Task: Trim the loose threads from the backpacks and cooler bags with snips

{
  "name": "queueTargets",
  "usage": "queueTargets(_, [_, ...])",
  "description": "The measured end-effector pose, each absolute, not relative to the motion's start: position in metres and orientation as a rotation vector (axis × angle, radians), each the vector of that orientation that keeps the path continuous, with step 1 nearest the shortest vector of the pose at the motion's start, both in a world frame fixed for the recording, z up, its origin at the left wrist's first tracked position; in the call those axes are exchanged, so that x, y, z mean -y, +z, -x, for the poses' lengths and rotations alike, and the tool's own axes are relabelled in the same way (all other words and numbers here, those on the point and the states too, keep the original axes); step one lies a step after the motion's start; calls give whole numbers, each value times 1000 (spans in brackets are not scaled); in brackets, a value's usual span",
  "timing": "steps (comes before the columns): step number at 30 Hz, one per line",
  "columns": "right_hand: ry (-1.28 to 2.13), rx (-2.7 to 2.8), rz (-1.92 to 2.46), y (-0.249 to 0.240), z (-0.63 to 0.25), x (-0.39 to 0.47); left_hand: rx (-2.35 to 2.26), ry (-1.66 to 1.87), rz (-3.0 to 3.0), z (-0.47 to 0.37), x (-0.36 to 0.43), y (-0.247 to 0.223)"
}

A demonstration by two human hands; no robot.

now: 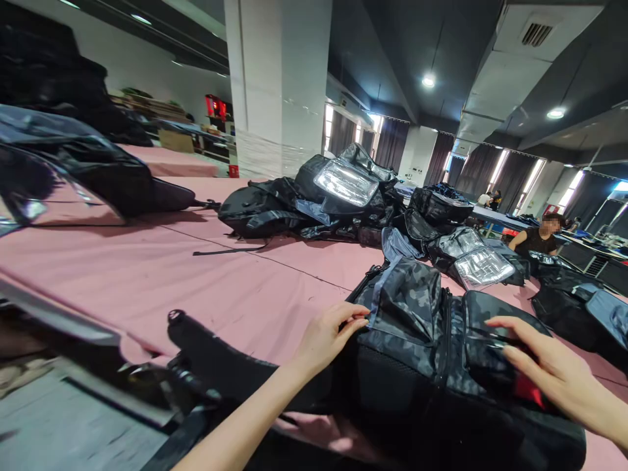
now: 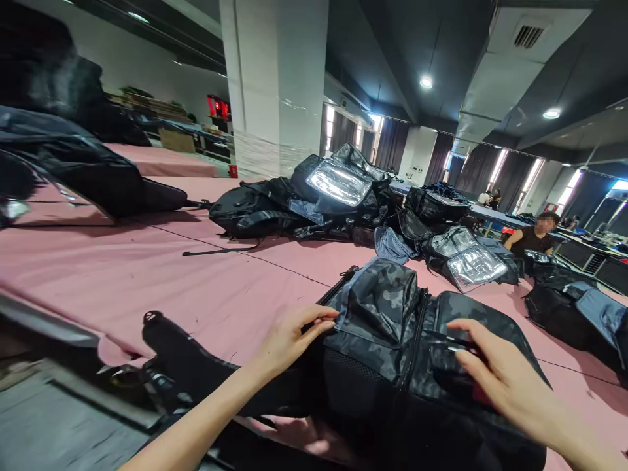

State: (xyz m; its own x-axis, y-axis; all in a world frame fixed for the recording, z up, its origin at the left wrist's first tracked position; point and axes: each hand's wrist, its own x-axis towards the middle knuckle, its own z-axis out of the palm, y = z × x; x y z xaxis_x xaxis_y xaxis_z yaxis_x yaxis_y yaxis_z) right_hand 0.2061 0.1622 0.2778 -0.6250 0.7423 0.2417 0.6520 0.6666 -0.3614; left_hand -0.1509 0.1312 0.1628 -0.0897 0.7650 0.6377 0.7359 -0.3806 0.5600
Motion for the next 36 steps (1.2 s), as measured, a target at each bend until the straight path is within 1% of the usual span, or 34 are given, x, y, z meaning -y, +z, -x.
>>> queueTargets(4, [376,2701,946,285,-129,-152,-1756,1411,-2100,150,-128,166])
queueTargets(8, [254,2766,863,271,-74,-163,-1758,1372,-2134,146,-125,170])
queueTargets(11, [212,2749,874,257,-52,-172,-1776,1371,-2160,144,-121,171])
queueTargets(17, [168,2728,786,240,-43,-174,-1807,1423,-2141,142,-116,167])
queueTargets(25, [3,2798,804,242,-41,-173,-1777,1472,-2122,143,-118,169])
queueTargets(29, [-84,2867,824,245,-38,-174,-1799,1427,-2093,150,-123,168])
queueTargets(36, [-108,2901,813,246,-39,-172,-1870,1330,-2062,152,-120,169])
